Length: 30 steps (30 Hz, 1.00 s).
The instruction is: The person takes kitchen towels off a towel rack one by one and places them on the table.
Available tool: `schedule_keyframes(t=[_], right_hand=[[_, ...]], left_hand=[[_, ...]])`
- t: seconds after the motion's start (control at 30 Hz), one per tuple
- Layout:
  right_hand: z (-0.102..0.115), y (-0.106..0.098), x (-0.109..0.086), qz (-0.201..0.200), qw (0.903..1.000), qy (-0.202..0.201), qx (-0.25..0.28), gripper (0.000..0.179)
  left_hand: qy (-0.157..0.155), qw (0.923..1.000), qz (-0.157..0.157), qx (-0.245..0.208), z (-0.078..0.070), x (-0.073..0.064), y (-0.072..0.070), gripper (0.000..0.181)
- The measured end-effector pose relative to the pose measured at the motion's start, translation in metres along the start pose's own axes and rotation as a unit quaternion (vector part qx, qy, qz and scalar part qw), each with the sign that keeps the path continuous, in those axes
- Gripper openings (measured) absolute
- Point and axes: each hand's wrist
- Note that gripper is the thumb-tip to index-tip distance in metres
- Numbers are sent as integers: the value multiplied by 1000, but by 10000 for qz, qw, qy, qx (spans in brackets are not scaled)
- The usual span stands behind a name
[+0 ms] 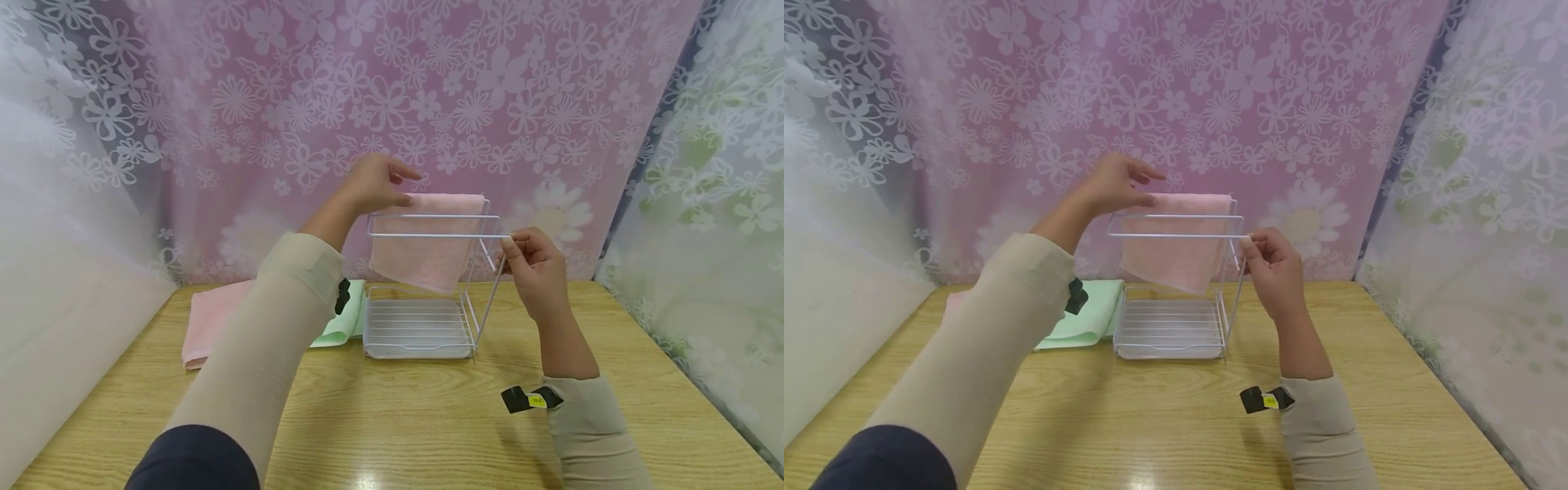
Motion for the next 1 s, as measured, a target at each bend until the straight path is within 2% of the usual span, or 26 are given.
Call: schedule_keyframes(t=[0.23,0.4,0.53,0.67,0.77,1.0], right_hand=[[1,0,-1,30,10000,-6,75,9],[1,0,-1,28,10000,-2,41,9],[0,0,-1,39,10000,-3,85,9],[0,0,-1,42,9998,-2,174,13],[0,0,-1,7,9998,13,195,8],[2,1,0,-8,9997,-104,229,8]], left_hand=[[-252,9983,449,279,-12,13,8,43],[-245,9969,720,209,-22,19,17,42],[-427,9955,837,109,-24,23,26,40],[-420,9960,732,295,-25,27,35,33],[-398,9963,529,553,-25,28,40,28],[-488,9949,65,875,-26,29,42,24]])
Point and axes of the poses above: each hand's wrist, its own x-axis towards the middle knuckle, its own y-axis out of the palm, z = x × y, and after that the axes turned 10 degrees about -y, right-handed
